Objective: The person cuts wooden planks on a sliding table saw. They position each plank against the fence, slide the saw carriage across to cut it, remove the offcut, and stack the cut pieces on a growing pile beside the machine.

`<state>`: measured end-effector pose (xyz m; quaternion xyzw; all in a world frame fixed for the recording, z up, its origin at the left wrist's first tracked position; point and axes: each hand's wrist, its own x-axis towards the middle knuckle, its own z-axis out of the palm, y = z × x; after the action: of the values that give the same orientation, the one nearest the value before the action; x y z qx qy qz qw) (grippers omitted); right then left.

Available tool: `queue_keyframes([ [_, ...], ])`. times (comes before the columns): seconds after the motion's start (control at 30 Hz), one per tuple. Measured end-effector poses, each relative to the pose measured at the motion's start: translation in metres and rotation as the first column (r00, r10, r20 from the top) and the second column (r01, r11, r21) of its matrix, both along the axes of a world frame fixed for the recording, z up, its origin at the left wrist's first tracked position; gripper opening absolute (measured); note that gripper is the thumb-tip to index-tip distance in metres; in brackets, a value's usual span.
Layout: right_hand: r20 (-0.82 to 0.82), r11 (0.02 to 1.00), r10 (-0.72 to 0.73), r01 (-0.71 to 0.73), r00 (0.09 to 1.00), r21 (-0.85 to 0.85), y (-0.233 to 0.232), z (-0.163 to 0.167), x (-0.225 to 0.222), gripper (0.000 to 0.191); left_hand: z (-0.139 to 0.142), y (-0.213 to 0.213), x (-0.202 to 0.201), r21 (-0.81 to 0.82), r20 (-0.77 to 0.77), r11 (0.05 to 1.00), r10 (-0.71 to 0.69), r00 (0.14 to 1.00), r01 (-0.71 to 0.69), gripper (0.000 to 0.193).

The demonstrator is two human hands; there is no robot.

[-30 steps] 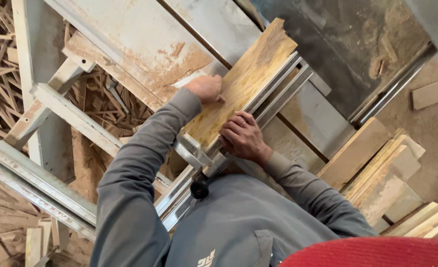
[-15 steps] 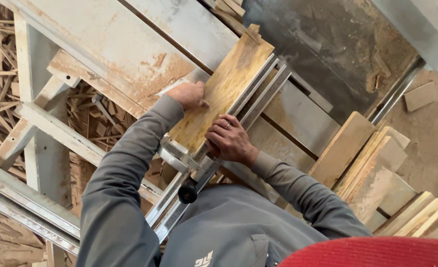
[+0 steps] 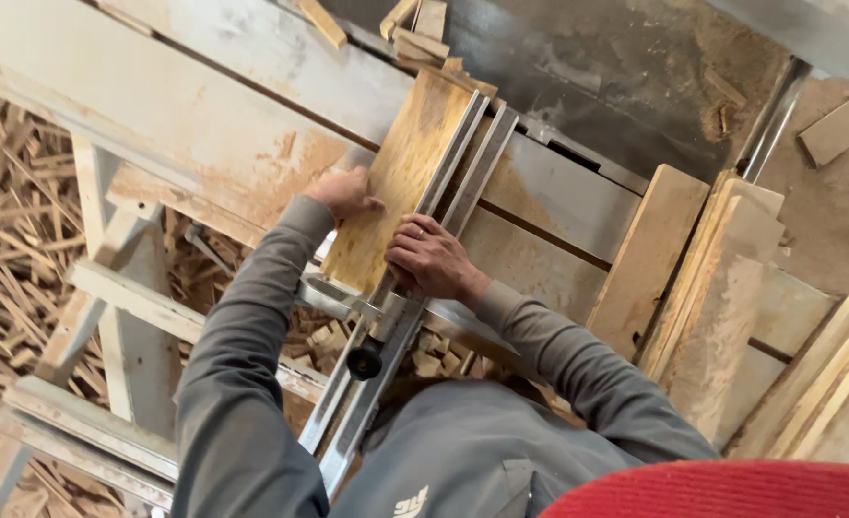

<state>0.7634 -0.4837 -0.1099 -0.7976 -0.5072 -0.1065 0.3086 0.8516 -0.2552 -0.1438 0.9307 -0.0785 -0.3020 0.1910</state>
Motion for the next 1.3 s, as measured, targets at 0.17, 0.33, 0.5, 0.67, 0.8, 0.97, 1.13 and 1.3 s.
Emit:
queue_keyframes([
  [0.17,-0.026,0.999,-0.035,0.036,0.999,0.036,-0.001,-0.004,0.001,0.019,0.007,-0.007,0.006,0.016,-0.047,1.000,0.027,0.999,-0.026,0.070],
  [0.33,-0.042,0.997,-0.053,0.055,0.998,0.056,-0.009,-0.001,0.004,0.015,0.010,-0.019,0.013,0.017,0.020,1.000,-0.013,1.000,0.013,0.072],
  [0.5,-0.023,0.997,-0.048,0.049,0.999,0.058,-0.015,0.000,0.007,0.017,0.002,-0.027,0.014,0.024,0.122,0.998,-0.061,0.991,0.059,0.069],
  [0.67,0.050,0.991,-0.101,0.096,0.994,0.096,-0.026,-0.016,0.007,0.012,-0.005,-0.034,0.002,-0.075,0.322,0.983,-0.133,0.938,0.165,0.057],
  [0.8,0.029,0.991,-0.129,0.129,0.991,0.026,-0.037,-0.034,0.005,0.012,-0.002,-0.045,-0.006,-0.354,0.178,0.926,-0.074,0.981,0.134,0.052],
  [0.97,0.070,0.983,-0.165,0.158,0.984,0.098,-0.051,-0.040,0.006,0.013,0.004,-0.070,-0.006,-0.209,-0.029,0.973,0.093,0.995,-0.097,0.049],
  [1.13,0.066,0.988,-0.150,0.147,0.986,0.053,-0.065,-0.037,0.008,0.015,0.017,-0.096,-0.006,-0.235,-0.250,0.892,0.329,0.911,-0.387,0.051],
  [1.3,0.138,0.964,-0.226,0.202,0.964,0.171,-0.075,-0.028,0.000,0.017,0.022,-0.112,-0.009,-0.413,-0.414,0.698,0.428,0.803,-0.585,0.050],
])
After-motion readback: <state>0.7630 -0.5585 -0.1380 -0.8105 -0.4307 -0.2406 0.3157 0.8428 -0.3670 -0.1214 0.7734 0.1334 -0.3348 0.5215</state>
